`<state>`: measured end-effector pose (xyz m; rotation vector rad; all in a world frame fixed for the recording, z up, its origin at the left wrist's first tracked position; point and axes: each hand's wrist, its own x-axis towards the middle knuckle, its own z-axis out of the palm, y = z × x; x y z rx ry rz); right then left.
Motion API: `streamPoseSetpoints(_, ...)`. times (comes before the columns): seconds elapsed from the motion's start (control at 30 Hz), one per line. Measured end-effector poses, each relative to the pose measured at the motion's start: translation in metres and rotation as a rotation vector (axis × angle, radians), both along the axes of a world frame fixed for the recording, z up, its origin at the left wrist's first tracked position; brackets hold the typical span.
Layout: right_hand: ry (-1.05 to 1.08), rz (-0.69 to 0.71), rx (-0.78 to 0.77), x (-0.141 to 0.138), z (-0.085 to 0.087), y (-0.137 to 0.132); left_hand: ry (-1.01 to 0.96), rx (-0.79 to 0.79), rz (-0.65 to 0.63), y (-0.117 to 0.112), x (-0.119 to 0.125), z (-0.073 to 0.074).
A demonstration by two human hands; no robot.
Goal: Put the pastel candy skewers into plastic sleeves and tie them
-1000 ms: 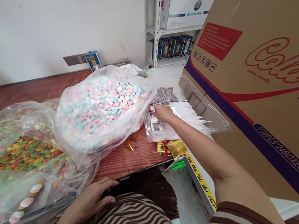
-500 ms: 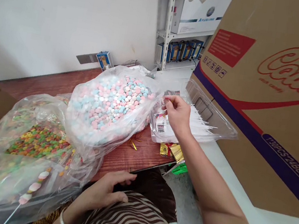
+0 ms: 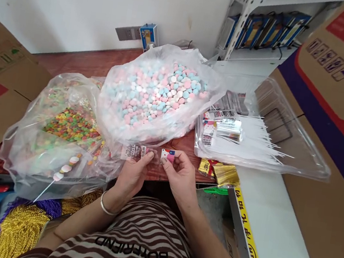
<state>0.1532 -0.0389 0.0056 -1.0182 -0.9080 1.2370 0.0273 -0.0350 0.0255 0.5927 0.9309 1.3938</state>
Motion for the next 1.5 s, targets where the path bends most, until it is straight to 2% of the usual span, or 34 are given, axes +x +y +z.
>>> streamPoseSetpoints(0.2, -0.213, 0.043, 0.043, -0.006, -0.002, -0.001, 0.060, -0.001, 0.064, 0.003, -0.012, -0.017)
streamPoseSetpoints(0.47, -0.362, 0.022, 0.039, -0.011, -0.005, -0.001, -0.045, -0.037, 0.175, 0.009, -0.011, -0.025)
streamPoseSetpoints(0.67, -0.489, -0.009, 0.110, -0.013, -0.005, -0.002, -0.068, -0.075, -0.035, 0.006, -0.020, -0.030)
streamPoseSetpoints(0.8, -0.497, 0.006, 0.162, -0.014, -0.002, -0.006, -0.180, -0.112, 0.001, 0.008, -0.025, -0.031)
streamPoseSetpoints(0.9, -0.477, -0.064, 0.252, -0.014, 0.000, -0.011, -0.288, -0.165, 0.003, 0.012, -0.028, -0.033)
streamPoseSetpoints(1.0, -0.533, -0.160, 0.384, -0.013, 0.003, -0.015, -0.321, -0.192, 0.014, 0.014, -0.030, -0.035)
streamPoseSetpoints(1.1, -0.634, -0.137, 0.472, -0.014, 0.005, -0.016, -0.308, -0.202, -0.010, 0.012, -0.031, -0.035)
streamPoseSetpoints(1.2, -0.690, -0.080, 0.505, -0.015, 0.006, -0.016, -0.282, -0.208, -0.004, 0.011, -0.030, -0.036)
streamPoseSetpoints(1.33, -0.688, -0.098, 0.522, -0.016, 0.003, -0.015, -0.278, -0.171, 0.048, 0.010, -0.029, -0.037)
streamPoseSetpoints(1.5, -0.700, -0.074, 0.465, -0.016, 0.005, -0.015, -0.285, -0.143, 0.053, 0.009, -0.028, -0.037)
